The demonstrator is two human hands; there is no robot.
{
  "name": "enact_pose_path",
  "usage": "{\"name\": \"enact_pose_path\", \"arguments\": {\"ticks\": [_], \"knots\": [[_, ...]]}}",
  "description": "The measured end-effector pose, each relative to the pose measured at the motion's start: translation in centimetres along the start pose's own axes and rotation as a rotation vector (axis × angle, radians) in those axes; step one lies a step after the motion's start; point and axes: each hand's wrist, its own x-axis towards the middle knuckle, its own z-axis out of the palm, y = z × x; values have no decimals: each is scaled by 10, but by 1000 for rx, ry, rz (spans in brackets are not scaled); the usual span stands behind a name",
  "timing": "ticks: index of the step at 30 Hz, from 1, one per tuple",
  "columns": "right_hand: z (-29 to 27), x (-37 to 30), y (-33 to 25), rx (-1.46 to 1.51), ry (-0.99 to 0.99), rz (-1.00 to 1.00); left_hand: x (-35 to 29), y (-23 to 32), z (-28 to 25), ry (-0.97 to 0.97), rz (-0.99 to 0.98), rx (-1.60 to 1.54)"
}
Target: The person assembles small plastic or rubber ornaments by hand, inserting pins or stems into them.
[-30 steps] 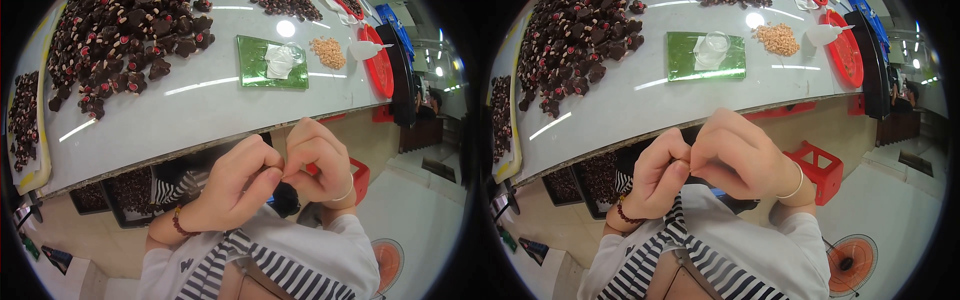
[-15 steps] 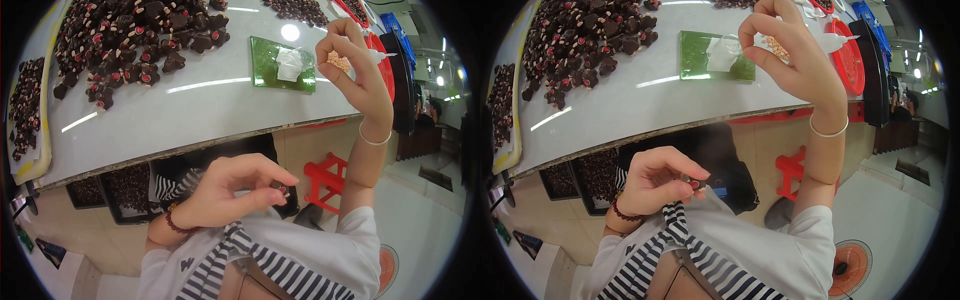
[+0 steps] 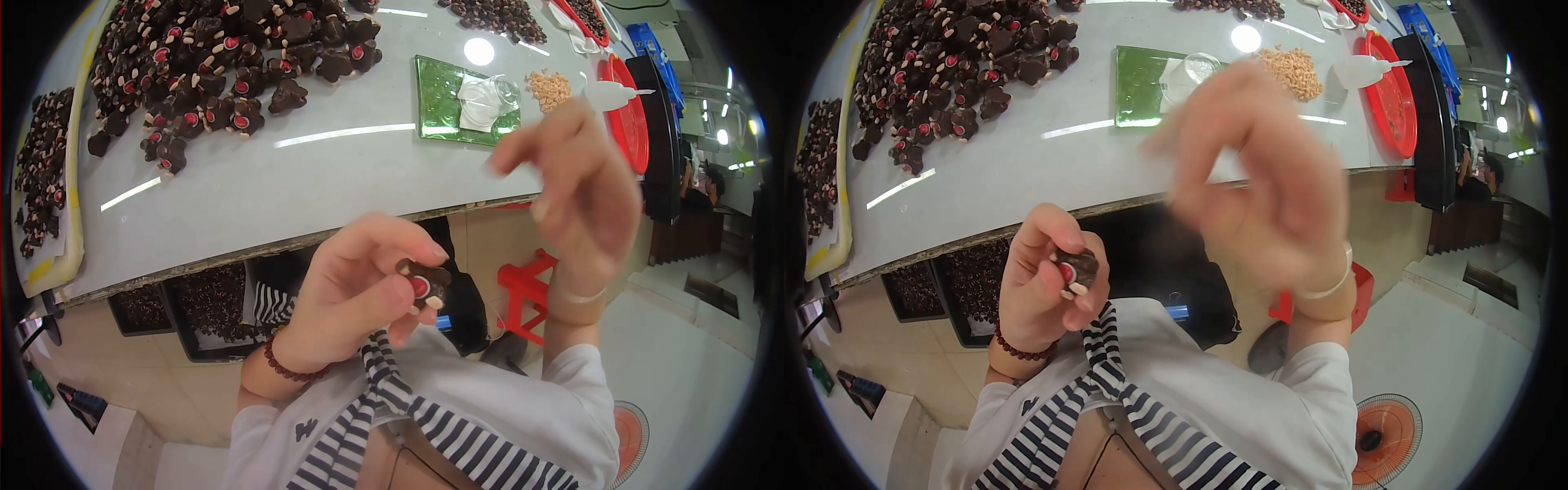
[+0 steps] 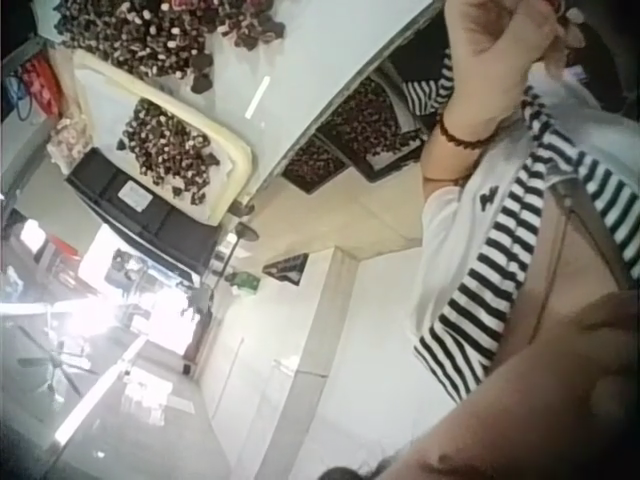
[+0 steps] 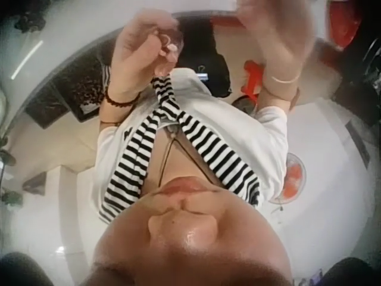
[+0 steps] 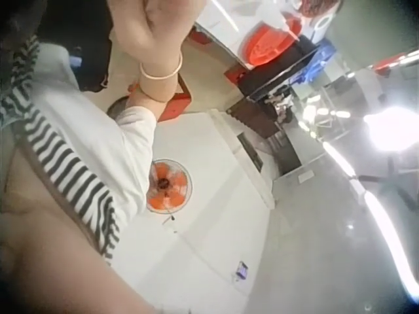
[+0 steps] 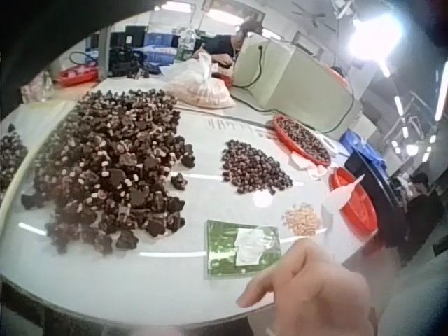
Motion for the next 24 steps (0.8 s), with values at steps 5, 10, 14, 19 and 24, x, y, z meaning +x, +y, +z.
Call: {"name": "enact_pose_path", "arguments": {"ticks": [5,10,14,19,24], "knots": [[32,-26,-10,435,3,223,5,-4,5,19,-16,-166],[29,-33,-4,397,-13,165,7,-8,7,16,-43,-129],[23,-32,-1,293,-86,84,7,-10,9,40,-45,-90],[27,-35,6,364,-16,18,8,-9,8,23,-106,-85],[24,-29,0,462,-56,242,7,-7,8,18,-140,-102]]}}
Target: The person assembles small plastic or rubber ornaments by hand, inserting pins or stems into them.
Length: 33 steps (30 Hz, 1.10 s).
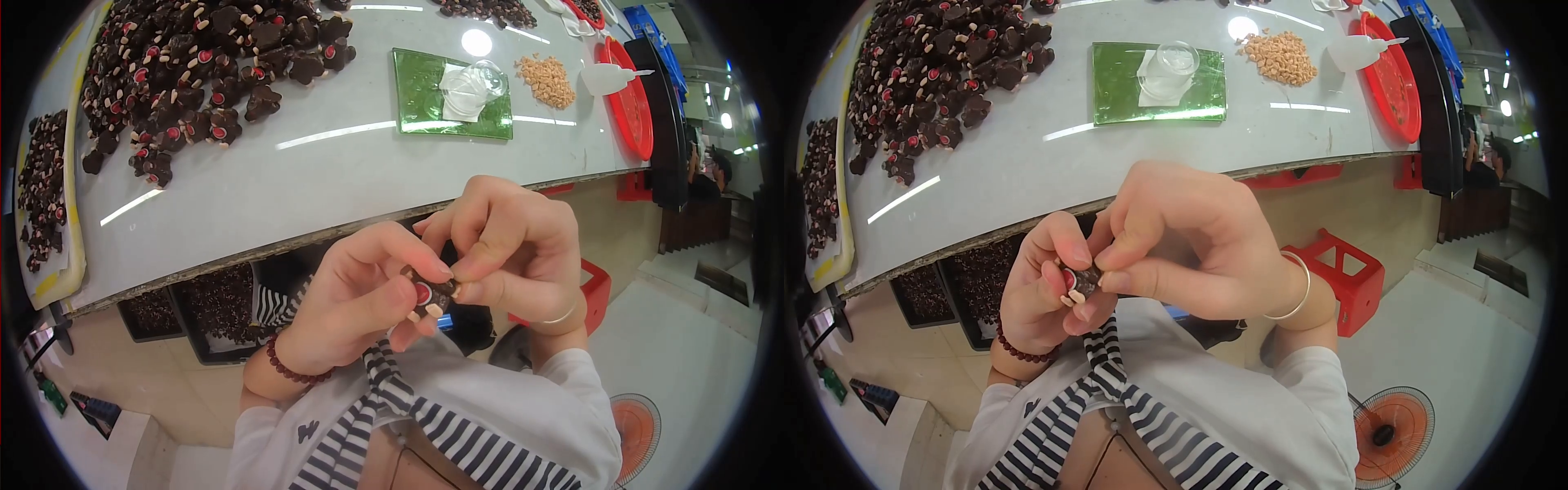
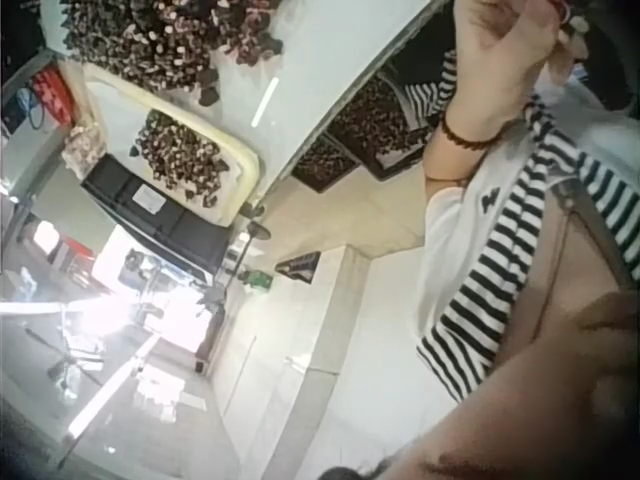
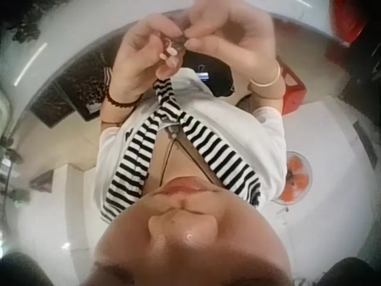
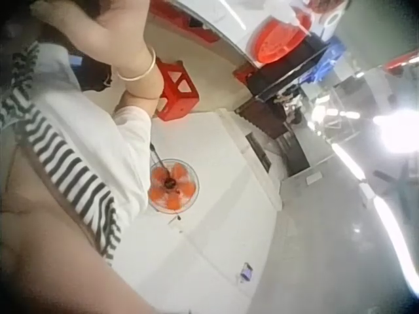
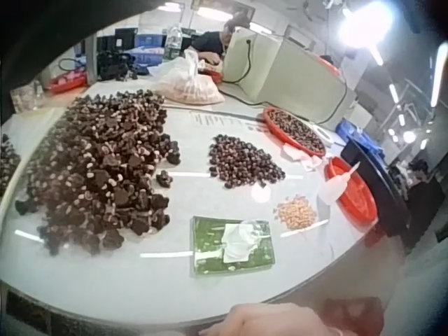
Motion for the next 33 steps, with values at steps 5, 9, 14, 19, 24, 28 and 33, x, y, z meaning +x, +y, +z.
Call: {"name": "enact_pose_path", "arguments": {"ticks": [5,9,14,19,24,28,33], "knots": [[-24,14,-23,-218,42,-169,-1,3,-4,-68,-24,-12],[-117,70,-24,-1071,471,-588,-9,7,-3,-104,19,41],[-148,100,-10,-1388,180,-102,-13,8,-8,-118,-8,97],[-141,112,5,-1456,207,-147,-16,8,-9,-112,4,112],[-121,95,-3,-1169,226,-286,-13,11,-6,-78,55,135],[-33,40,-17,-680,-112,-594,-6,8,-5,-45,42,318],[-10,10,4,-775,-89,-679,2,3,0,-68,59,466]]}}
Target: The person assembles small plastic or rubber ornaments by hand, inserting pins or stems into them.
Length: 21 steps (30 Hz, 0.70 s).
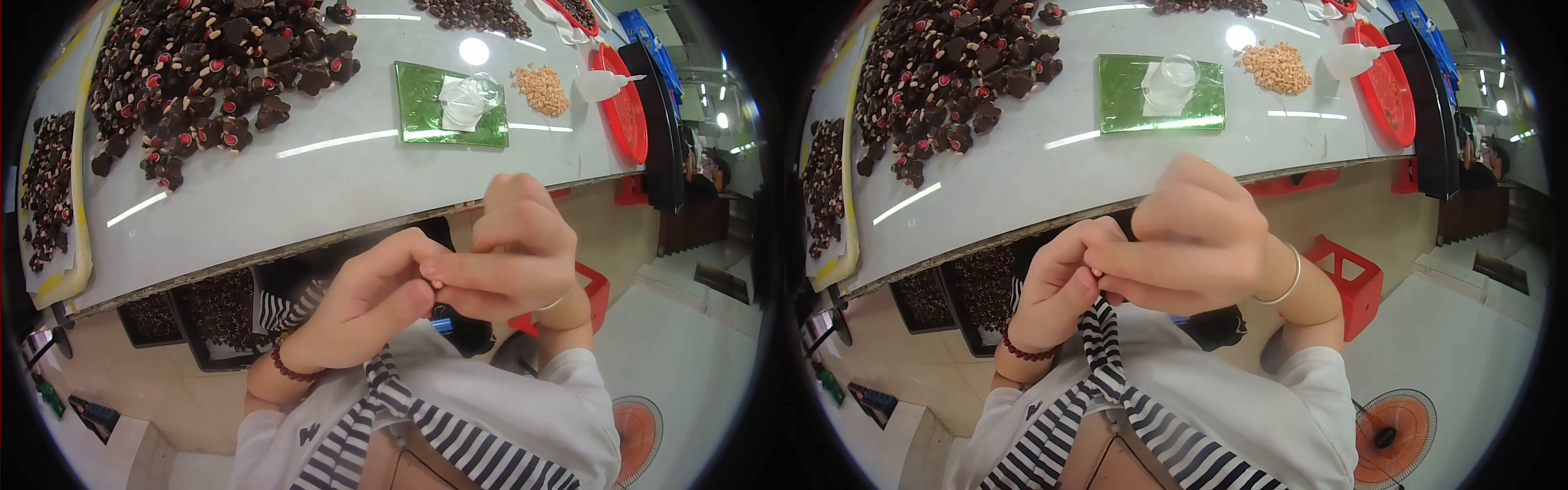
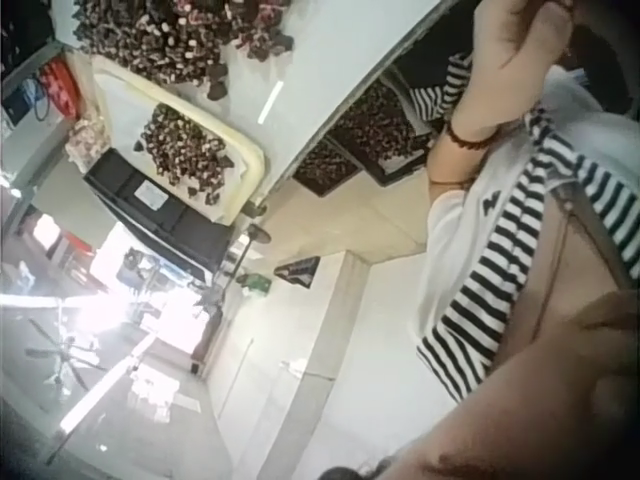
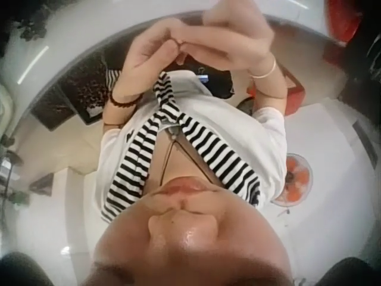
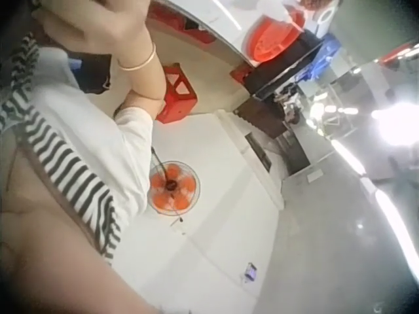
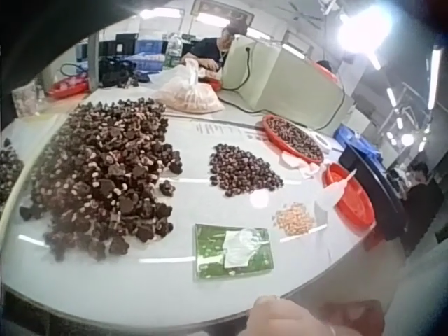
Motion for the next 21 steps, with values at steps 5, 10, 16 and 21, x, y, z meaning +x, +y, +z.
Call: {"name": "enact_pose_path", "arguments": {"ticks": [5,10,16,21], "knots": [[-1,-4,-3,-43,81,8,4,-6,-1,3,43,308],[-8,-9,-1,210,14,152,9,-2,2,16,113,575],[-18,-4,0,125,-61,33,8,2,3,-2,108,634],[-16,-6,2,-21,-33,-35,7,7,2,8,74,699]]}}
